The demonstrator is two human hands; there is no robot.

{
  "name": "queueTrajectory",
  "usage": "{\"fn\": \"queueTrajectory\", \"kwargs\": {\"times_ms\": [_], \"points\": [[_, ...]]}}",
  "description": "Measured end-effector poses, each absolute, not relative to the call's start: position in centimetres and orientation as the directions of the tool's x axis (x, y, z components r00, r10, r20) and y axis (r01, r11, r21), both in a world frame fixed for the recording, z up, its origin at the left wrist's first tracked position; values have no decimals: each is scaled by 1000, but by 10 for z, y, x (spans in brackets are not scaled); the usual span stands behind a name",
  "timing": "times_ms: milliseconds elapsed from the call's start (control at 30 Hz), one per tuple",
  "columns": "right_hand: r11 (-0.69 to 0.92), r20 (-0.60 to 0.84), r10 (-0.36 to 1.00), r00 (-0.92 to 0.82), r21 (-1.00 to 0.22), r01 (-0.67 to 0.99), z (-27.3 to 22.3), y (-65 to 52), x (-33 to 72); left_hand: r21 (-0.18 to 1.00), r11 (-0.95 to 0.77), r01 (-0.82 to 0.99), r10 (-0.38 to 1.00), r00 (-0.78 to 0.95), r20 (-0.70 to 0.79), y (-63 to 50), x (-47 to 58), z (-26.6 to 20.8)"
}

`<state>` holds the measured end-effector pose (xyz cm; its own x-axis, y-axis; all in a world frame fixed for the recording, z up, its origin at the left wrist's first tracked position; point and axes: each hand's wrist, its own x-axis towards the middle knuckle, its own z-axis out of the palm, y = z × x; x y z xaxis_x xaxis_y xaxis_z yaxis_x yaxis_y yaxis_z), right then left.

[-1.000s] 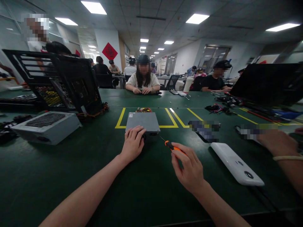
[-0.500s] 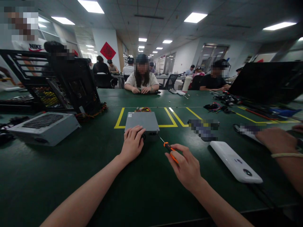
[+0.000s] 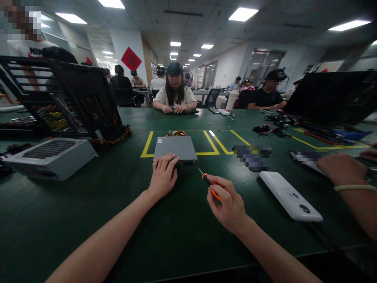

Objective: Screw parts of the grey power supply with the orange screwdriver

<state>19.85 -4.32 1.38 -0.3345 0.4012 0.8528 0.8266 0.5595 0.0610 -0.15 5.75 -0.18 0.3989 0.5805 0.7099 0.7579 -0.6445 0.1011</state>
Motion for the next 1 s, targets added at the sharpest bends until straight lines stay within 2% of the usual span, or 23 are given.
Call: {"fn": "queueTrajectory", "kwargs": {"times_ms": [167,300,467,633,767,900,1000], "points": [[518,839,413,-354,103,849,12,-44,198,100,-646,757,579,400,711,58,-1,-2],[550,858,410,-309,37,834,12,-43,198,106,-646,756,578,394,714,58,-1,-3],[511,850,422,-314,63,857,14,-42,200,103,-650,753,574,398,715,57,-1,-3],[579,854,422,-303,3,815,14,-42,200,95,-645,758,574,398,716,56,1,-3],[540,843,444,-302,18,842,13,-43,200,38,-640,767,569,440,695,53,3,-2],[605,851,430,-301,-24,796,14,-43,199,-75,-665,743,544,551,633,46,9,0],[591,858,427,-287,-25,806,16,-44,198,-114,-669,734,540,586,604,43,13,1]]}}
